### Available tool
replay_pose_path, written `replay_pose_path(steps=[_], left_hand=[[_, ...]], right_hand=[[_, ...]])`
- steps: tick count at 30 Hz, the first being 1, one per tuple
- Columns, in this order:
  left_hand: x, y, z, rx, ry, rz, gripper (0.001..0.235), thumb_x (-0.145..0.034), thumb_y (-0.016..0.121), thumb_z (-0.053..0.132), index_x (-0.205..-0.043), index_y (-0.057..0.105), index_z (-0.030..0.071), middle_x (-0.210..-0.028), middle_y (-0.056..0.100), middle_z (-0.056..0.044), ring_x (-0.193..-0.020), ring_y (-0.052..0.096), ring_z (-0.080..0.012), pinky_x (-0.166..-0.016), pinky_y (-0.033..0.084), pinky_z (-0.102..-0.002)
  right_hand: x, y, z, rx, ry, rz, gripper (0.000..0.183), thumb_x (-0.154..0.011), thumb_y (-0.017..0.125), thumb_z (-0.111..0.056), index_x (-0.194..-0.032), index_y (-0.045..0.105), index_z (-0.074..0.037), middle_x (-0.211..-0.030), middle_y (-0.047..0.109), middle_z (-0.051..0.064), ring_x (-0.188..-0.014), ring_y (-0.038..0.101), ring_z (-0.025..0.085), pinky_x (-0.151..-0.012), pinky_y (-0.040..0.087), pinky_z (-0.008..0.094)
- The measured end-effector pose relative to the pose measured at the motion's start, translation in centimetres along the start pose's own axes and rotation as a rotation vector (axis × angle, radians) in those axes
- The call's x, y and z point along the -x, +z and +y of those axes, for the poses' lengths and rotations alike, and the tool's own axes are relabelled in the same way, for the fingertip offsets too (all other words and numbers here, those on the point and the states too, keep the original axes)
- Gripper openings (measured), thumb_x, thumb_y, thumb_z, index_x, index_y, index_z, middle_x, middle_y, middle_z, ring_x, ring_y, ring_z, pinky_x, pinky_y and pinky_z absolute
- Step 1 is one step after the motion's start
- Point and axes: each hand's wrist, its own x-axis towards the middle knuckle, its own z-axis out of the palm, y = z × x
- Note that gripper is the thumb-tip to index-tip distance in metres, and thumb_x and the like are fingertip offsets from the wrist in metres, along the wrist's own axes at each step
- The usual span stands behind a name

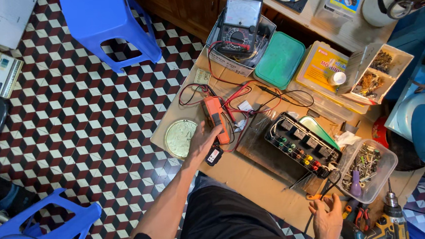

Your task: The person works on an open electronic device on a cluttered workbench, using tweezers and pliers to adjust internal components and wires. They move a green container aside, handle a black casing, and repeatedly probe the device with tools while a multimeter sits nearby.

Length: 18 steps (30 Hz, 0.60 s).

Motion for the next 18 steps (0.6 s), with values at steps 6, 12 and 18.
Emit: replay_pose_path(steps=[6, 12, 18], left_hand=[[-3.0, 5.0, 2.9, -0.474, -0.148, 0.198, 0.08, -0.078, 0.077, 0.045, -0.135, 0.046, -0.002, -0.127, 0.064, -0.028, -0.113, 0.065, -0.0455, -0.095, 0.053, -0.051], [-1.9, 3.6, 4.0, -0.416, -0.225, 0.281, 0.067, -0.076, 0.078, 0.049, -0.128, 0.053, 0.013, -0.109, 0.072, -0.019, -0.099, 0.069, -0.0433, -0.088, 0.054, -0.052], [3.7, 3.3, 11.9, -0.544, -0.056, 0.138, 0.056, -0.077, 0.074, 0.045, -0.122, 0.06, 0.015, -0.099, 0.078, -0.015, -0.091, 0.073, -0.0375, -0.083, 0.057, -0.05]], right_hand=[[-0.8, 0.5, 1.3, -0.051, 0.056, 0.009, 0.076, -0.093, 0.062, -0.007, -0.16, 0.028, -0.001, -0.146, 0.049, 0.025, -0.104, 0.069, 0.039, -0.083, 0.06, 0.043], [-2.8, -0.1, 3.5, -0.034, 0.178, 0.04, 0.078, -0.092, 0.063, -0.006, -0.161, 0.028, -0.005, -0.143, 0.051, 0.025, -0.103, 0.069, 0.04, -0.082, 0.061, 0.045], [-5.5, 0.5, 4.0, -0.103, 0.127, 0.024, 0.077, -0.09, 0.064, -0.006, -0.16, 0.031, -0.007, -0.141, 0.052, 0.023, -0.098, 0.07, 0.037, -0.078, 0.06, 0.044]])
